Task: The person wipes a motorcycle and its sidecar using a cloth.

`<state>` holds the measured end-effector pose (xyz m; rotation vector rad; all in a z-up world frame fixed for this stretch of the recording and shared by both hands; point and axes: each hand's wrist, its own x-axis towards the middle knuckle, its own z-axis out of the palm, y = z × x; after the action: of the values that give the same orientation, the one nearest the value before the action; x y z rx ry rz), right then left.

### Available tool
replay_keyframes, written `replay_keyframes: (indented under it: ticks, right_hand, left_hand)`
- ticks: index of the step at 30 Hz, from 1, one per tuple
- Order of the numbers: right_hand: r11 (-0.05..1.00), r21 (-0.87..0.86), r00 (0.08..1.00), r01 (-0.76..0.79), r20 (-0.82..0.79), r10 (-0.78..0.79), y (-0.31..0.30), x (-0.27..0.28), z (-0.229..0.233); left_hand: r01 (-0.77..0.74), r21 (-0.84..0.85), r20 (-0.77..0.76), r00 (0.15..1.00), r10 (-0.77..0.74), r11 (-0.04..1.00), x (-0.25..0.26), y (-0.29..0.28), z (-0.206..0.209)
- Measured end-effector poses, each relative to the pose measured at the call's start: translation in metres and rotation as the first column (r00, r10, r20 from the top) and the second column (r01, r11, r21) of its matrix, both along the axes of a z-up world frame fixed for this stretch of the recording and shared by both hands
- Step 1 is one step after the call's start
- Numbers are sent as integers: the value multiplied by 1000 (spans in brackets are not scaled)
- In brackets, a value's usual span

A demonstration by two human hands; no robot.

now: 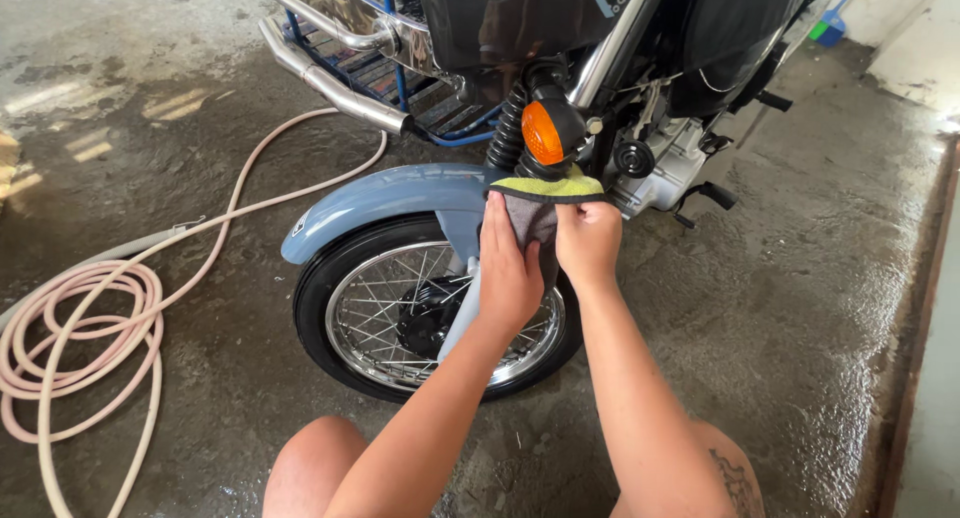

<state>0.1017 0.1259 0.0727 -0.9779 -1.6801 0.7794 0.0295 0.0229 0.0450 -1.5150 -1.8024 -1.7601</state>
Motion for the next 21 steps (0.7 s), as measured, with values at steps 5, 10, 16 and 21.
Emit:
replay_keyframes:
  ticks: [5,10,16,21]
  right_hand:
    - [994,85,996,-64,-54,69,13,25,-16]
    - [930,-44,858,-366,-403,319,0,63,-30]
    - [923,-306,895,-235,-439,82,2,105,-29]
    - [888,-131,867,-441,192,459,32,131,-5]
  left_hand:
    - [-20,70,-17,1000,21,997,7,-28,30]
    - [-192,6,-156,969,191,981,9,-29,43]
    - [52,-55,-205,977,-62,997,16,-28,44]
    - [432,-258,-20,892,-452,864,21,-2,67]
